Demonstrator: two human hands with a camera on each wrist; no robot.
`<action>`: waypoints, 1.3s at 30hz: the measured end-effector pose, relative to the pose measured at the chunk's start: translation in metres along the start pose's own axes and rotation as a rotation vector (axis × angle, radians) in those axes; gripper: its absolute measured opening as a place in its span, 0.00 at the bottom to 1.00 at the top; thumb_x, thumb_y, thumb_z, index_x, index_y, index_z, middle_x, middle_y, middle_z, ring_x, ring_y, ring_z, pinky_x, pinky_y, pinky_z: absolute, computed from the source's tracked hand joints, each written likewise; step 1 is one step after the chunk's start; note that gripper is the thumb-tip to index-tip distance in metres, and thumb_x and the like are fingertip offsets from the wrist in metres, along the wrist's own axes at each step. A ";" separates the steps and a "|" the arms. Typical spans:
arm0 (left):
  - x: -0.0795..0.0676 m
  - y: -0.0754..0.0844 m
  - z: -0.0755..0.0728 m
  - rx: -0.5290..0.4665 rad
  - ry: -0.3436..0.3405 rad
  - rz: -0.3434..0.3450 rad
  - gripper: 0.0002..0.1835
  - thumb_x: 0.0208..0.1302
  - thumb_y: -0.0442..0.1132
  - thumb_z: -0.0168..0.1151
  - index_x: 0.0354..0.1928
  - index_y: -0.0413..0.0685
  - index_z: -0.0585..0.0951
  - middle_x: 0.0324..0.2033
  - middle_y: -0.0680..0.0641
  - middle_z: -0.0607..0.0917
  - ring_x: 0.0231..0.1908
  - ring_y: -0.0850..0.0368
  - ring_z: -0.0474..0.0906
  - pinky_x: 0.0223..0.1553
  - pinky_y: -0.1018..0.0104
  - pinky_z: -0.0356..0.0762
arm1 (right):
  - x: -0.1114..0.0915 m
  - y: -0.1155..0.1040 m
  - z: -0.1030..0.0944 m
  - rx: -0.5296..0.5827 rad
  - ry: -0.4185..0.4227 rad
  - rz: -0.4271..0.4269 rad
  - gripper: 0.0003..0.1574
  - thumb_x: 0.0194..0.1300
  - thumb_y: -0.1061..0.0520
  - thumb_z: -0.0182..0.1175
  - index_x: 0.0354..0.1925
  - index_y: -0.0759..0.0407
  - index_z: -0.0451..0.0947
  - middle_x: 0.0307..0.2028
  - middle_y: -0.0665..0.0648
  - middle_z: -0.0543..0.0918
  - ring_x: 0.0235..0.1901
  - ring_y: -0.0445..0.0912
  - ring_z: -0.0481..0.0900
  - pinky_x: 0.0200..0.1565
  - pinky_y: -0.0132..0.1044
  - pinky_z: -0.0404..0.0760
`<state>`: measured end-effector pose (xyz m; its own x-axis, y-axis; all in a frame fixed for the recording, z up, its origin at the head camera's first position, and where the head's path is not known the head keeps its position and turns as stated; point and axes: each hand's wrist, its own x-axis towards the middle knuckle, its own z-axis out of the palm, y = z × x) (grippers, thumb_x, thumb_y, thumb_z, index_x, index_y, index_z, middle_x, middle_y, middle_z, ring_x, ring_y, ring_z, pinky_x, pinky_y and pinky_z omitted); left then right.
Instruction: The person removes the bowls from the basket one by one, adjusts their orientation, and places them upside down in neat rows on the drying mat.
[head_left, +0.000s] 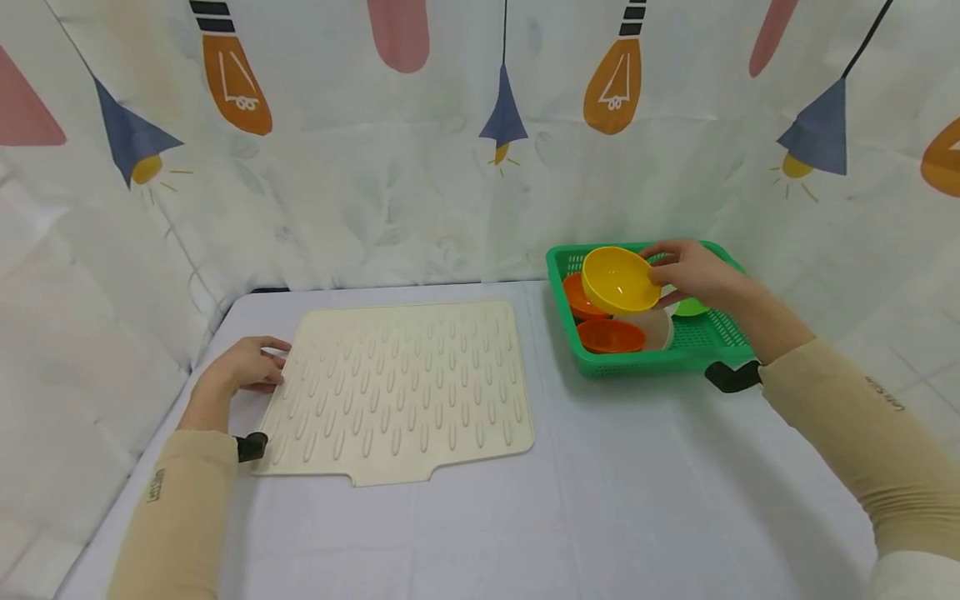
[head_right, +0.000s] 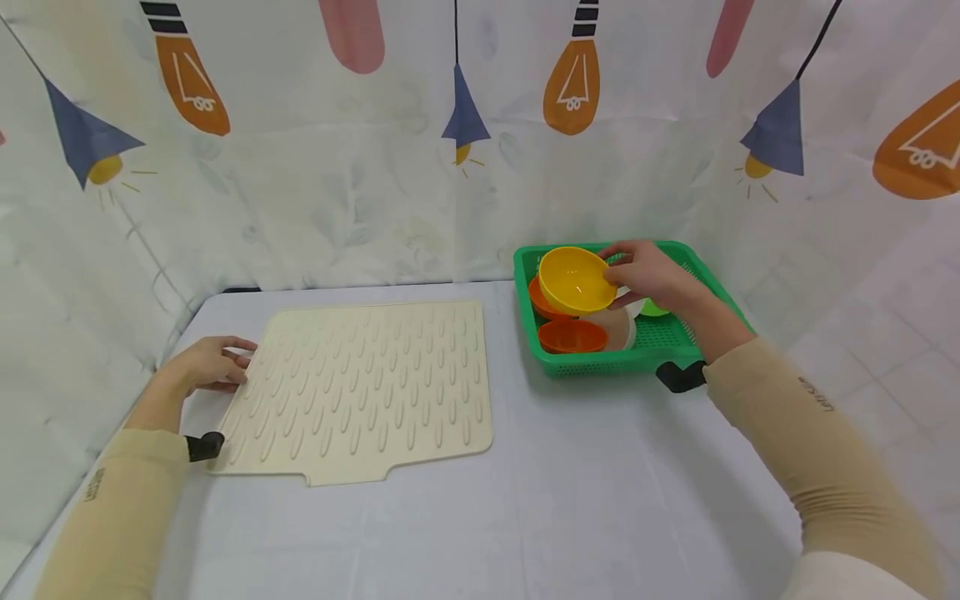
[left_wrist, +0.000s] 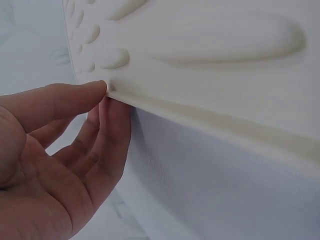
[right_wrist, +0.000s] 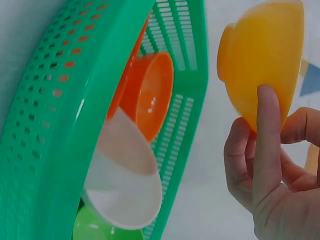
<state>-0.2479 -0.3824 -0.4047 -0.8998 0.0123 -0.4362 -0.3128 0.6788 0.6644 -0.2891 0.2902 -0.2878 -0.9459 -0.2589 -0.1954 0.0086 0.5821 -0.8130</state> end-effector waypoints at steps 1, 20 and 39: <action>-0.001 -0.001 0.000 -0.001 0.001 0.003 0.38 0.61 0.21 0.61 0.72 0.24 0.58 0.50 0.32 0.73 0.39 0.49 0.78 0.39 0.59 0.84 | 0.001 -0.003 0.004 0.014 -0.003 -0.002 0.31 0.72 0.63 0.50 0.71 0.68 0.62 0.64 0.73 0.72 0.47 0.58 0.83 0.48 0.55 0.85; -0.009 0.026 0.011 0.083 0.137 0.106 0.34 0.76 0.47 0.57 0.73 0.32 0.62 0.67 0.23 0.65 0.64 0.26 0.64 0.60 0.33 0.68 | 0.017 -0.037 0.070 0.146 -0.109 0.028 0.30 0.73 0.64 0.51 0.70 0.63 0.65 0.65 0.68 0.72 0.50 0.59 0.82 0.50 0.50 0.85; -0.009 0.108 0.089 -0.042 0.129 0.369 0.22 0.78 0.47 0.57 0.62 0.37 0.77 0.57 0.33 0.78 0.55 0.34 0.76 0.55 0.43 0.79 | 0.032 -0.047 0.134 0.136 -0.167 0.032 0.28 0.72 0.65 0.53 0.68 0.62 0.65 0.60 0.67 0.75 0.50 0.61 0.83 0.47 0.52 0.86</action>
<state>-0.2467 -0.2433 -0.3831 -0.9842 0.1555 -0.0847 0.0294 0.6151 0.7879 -0.2768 0.1514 -0.3297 -0.8776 -0.3729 -0.3014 0.0921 0.4857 -0.8692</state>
